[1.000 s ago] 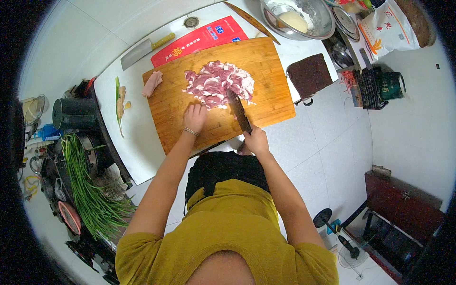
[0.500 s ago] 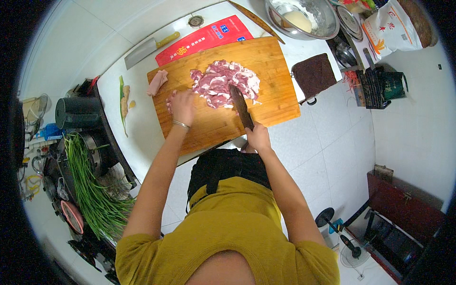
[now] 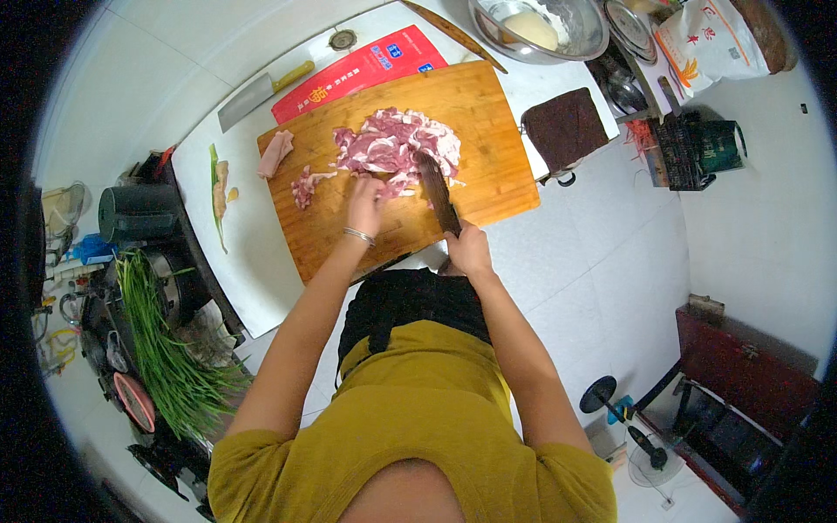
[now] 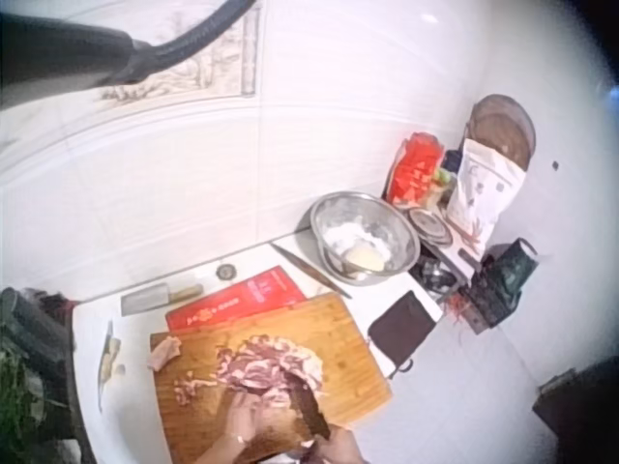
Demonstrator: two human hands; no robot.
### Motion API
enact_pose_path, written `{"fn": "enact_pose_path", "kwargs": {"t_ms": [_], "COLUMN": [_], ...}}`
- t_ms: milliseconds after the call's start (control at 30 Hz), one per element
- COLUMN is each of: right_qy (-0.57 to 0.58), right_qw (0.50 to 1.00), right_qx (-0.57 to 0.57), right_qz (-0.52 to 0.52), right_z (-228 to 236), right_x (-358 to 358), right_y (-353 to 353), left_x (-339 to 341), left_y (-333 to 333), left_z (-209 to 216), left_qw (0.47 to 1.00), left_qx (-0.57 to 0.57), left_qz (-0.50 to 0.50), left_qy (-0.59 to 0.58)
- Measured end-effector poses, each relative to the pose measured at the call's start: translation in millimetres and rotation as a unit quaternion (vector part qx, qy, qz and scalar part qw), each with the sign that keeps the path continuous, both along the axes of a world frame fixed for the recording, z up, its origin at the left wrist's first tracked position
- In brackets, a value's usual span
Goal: The person slices raw meat into thin strips on a wooden cutting board using a large knife. They repeatedly cut the meat, occasionally adjusting the pile with their left hand to maintain a steady workflow.
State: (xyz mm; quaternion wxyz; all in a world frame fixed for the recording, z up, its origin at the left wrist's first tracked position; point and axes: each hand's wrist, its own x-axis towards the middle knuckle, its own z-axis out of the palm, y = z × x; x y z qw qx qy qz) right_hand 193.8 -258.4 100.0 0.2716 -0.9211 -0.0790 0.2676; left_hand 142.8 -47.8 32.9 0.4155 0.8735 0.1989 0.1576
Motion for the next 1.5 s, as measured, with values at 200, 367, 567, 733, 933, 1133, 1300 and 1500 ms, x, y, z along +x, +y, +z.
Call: {"fn": "enact_pose_path", "kwargs": {"t_ms": [200,367,567,733,933,1133,1300,1500], "right_qy": [0.024,0.05,0.078,0.037,0.06,0.052,0.036,-0.009], "right_qw": [1.0,0.997,0.976,0.98,0.978,0.981,0.979,0.975], "right_qx": [-0.013,-0.002,-0.068,-0.092,-0.113,-0.11,-0.114,-0.122], "right_qz": [0.015,0.061,0.193,0.17,0.168,0.153,0.162,0.186], "right_z": [-6.2,15.6,-25.1,-34.2,-14.4,-18.9,-10.4,-4.8], "right_x": [-1.0,-4.7,-1.5,8.5,8.6,-8.6,-20.1,-30.3], "right_y": [-2.7,14.9,37.7,53.0,42.6,40.9,48.9,54.6], "left_x": [-23.7,-38.3,-32.1,-35.8,-83.1,-78.4,-70.7,-77.7], "left_y": [38.0,60.5,56.1,32.4,7.5,15.0,13.7,6.0], "left_z": [34.0,38.0,78.2,18.1,-7.9,10.8,-20.1,-8.1], "left_qw": [0.997,0.954,0.945,0.965,0.961,0.984,0.979,0.98], "left_qx": [-0.073,-0.299,-0.324,-0.232,-0.102,0.156,0.19,0.18], "left_qz": [0.024,0.001,0.006,0.117,0.181,-0.016,-0.068,-0.083], "left_qy": [0.029,-0.003,-0.055,-0.047,0.184,0.087,0.03,-0.013]}}
